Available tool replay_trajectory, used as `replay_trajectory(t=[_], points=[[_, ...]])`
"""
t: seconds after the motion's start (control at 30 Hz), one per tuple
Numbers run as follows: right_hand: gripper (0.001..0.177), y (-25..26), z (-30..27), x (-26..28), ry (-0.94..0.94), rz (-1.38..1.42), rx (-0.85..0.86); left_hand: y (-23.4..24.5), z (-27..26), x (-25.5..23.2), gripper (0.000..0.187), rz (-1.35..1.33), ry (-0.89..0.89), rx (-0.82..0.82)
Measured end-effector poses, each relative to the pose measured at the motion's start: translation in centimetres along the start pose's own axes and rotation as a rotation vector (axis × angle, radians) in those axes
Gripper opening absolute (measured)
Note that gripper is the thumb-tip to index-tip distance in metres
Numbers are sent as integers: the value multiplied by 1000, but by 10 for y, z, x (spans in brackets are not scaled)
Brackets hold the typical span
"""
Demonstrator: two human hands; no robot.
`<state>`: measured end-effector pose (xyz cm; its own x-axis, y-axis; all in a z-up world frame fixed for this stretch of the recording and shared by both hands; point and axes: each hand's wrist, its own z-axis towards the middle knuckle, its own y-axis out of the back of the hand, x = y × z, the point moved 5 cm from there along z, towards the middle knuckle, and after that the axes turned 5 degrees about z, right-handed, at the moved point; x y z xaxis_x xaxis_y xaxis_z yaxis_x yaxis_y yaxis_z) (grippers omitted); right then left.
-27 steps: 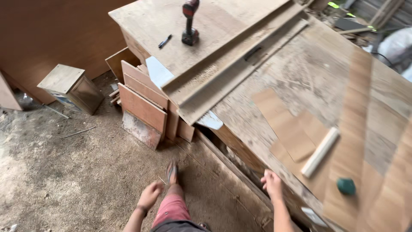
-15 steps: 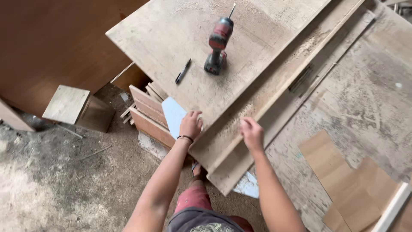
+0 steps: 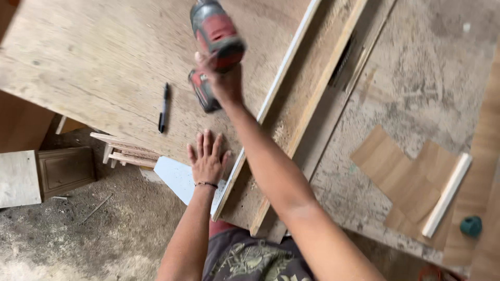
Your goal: The person attaches wooden strips to a plywood board using a power drill and screws, and then aligns a small wooden block.
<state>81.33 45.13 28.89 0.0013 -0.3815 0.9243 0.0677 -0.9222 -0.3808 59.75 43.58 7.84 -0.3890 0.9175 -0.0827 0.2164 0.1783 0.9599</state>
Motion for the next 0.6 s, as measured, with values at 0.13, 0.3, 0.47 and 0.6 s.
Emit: replay_trajectory(t=[0.13, 0.3, 0.47, 0.6], points=[[27, 116, -27, 48, -63, -74, 161, -1, -4, -2, 63, -58, -47, -81], [25, 235, -85, 133, 37, -528, -88, 11, -6, -2, 68, -166, -77, -169], [36, 284, -160, 126, -290, -1009, -181, 42, -42, -38, 31, -889, -160, -407], [34, 314, -187, 85, -497, -1097, -123, 6, -87, -139, 42, -2060, 288, 681]])
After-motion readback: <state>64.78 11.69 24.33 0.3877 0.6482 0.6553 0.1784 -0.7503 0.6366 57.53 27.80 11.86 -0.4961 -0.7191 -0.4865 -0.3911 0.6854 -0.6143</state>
